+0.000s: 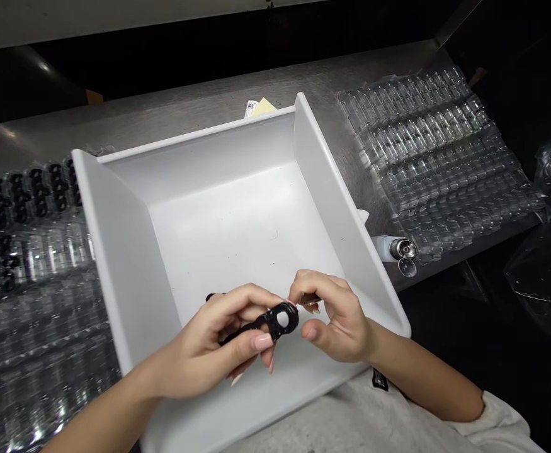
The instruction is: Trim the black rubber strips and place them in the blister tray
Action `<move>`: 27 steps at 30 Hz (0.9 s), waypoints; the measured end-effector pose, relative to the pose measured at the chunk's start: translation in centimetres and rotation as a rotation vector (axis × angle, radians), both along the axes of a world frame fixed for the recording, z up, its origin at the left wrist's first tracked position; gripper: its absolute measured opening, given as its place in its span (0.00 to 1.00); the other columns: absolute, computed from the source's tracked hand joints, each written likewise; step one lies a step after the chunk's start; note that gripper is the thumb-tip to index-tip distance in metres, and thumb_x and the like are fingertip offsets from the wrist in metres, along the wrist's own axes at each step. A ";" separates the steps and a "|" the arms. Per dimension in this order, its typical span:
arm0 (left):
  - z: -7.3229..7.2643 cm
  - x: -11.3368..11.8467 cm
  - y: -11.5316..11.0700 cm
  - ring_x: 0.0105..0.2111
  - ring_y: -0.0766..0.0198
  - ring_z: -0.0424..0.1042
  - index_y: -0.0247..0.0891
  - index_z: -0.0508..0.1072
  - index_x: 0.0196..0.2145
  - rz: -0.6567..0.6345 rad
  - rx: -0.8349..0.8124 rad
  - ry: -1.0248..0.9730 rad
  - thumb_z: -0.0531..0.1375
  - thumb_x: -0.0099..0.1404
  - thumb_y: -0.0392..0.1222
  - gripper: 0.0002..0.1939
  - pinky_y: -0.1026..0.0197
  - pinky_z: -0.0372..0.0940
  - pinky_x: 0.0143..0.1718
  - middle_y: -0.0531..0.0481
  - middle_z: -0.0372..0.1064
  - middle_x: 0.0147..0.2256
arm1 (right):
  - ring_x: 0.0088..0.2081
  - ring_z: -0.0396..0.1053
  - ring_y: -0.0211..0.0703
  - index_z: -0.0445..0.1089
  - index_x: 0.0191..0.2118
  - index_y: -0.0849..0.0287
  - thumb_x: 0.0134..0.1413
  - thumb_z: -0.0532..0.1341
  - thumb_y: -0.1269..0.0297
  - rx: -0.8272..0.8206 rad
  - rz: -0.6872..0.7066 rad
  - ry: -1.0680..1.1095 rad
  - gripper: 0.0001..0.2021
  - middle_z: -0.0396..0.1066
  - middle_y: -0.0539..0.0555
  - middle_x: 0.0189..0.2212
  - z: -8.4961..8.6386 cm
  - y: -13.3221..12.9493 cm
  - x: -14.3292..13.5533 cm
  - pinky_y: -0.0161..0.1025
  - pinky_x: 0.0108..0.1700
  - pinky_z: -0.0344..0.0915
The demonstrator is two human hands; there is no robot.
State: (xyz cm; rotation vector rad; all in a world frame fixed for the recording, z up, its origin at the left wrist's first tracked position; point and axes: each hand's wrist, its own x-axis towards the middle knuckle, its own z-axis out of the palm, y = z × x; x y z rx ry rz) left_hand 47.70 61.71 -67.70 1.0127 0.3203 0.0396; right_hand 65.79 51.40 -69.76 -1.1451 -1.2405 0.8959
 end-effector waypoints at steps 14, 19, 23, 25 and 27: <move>-0.2 0.1 0.0 0.19 0.76 0.59 0.38 0.67 0.51 -0.011 0.040 -0.009 0.54 0.71 0.39 0.12 0.73 0.56 0.18 0.49 0.71 0.29 | 0.24 0.56 0.31 0.66 0.33 0.61 0.63 0.58 0.50 0.011 0.005 -0.016 0.17 0.60 0.47 0.24 0.0 0.1 -0.1 0.30 0.24 0.57; -0.1 0.1 0.0 0.18 0.75 0.59 0.35 0.67 0.49 -0.009 0.041 0.024 0.54 0.71 0.41 0.12 0.72 0.56 0.17 0.48 0.71 0.28 | 0.23 0.55 0.31 0.66 0.31 0.61 0.64 0.58 0.53 0.016 0.022 -0.011 0.16 0.59 0.47 0.22 -0.1 -0.1 -0.1 0.30 0.23 0.55; 0.0 0.2 0.1 0.17 0.75 0.58 0.34 0.67 0.49 -0.017 0.047 0.031 0.55 0.71 0.43 0.12 0.72 0.55 0.16 0.47 0.71 0.27 | 0.21 0.53 0.30 0.62 0.27 0.59 0.64 0.57 0.52 -0.022 0.035 0.045 0.18 0.57 0.46 0.20 0.0 -0.3 -0.1 0.31 0.21 0.53; -0.1 0.2 0.1 0.17 0.74 0.58 0.34 0.66 0.49 -0.020 0.067 0.037 0.54 0.71 0.43 0.12 0.71 0.56 0.16 0.48 0.70 0.28 | 0.20 0.52 0.30 0.61 0.27 0.59 0.63 0.58 0.51 -0.060 0.012 0.094 0.18 0.57 0.45 0.19 0.2 -0.4 0.1 0.31 0.21 0.51; -0.2 0.2 0.0 0.18 0.74 0.59 0.36 0.66 0.50 -0.013 0.145 0.058 0.55 0.71 0.43 0.13 0.71 0.56 0.17 0.49 0.70 0.28 | 0.19 0.51 0.30 0.63 0.28 0.59 0.60 0.60 0.50 -0.115 -0.007 0.131 0.18 0.54 0.43 0.18 0.4 -0.3 0.3 0.31 0.21 0.51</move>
